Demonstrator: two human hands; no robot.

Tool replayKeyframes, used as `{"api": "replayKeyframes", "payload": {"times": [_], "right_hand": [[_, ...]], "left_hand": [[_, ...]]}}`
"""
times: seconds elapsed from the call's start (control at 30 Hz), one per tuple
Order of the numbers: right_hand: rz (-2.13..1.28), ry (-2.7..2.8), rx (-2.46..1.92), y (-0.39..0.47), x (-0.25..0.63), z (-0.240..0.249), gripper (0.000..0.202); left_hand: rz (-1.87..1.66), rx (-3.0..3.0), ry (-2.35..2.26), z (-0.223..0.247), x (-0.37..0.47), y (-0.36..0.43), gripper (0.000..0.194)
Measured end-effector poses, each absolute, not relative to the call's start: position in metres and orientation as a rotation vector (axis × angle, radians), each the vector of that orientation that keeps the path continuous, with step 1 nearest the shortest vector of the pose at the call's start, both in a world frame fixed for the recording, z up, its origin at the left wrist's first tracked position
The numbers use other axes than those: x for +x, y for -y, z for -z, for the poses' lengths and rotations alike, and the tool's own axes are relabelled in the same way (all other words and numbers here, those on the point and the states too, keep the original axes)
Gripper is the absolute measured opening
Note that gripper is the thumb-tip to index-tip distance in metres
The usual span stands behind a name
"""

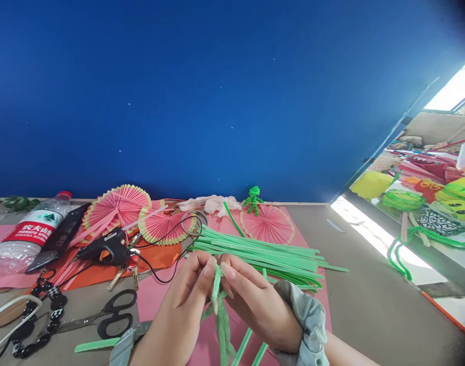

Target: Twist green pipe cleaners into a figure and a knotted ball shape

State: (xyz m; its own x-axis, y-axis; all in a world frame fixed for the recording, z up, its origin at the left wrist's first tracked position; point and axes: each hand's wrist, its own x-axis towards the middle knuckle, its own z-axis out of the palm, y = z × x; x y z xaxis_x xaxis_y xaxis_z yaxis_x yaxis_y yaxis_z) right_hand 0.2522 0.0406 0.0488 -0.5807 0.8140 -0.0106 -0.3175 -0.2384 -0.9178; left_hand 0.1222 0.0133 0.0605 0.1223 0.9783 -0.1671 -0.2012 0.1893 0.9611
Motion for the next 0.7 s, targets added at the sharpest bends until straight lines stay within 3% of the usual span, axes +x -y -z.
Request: {"api": "replayKeyframes", "payload": {"times": [0.37, 0.57, 0.7], "right_hand": [[-1.825, 1.155, -0.671, -0.049, 0.257, -0.054, 0.028], [-1.700, 1.291, -0.810, -0.048, 0.259, -0.054, 0.026], [-1.729, 1.317, -0.759, -0.047, 0.258, -0.056, 0.030]], "left_hand": [[-1.095, 1.080, -1.045, -0.068, 0.112, -0.022, 0.009], [-1.032, 1.245, -1.016, -0.065, 0.108, -0.024, 0.017], [-0.956, 1.006, -0.933, -0.061, 0.107, -0.021, 0.017]]}}
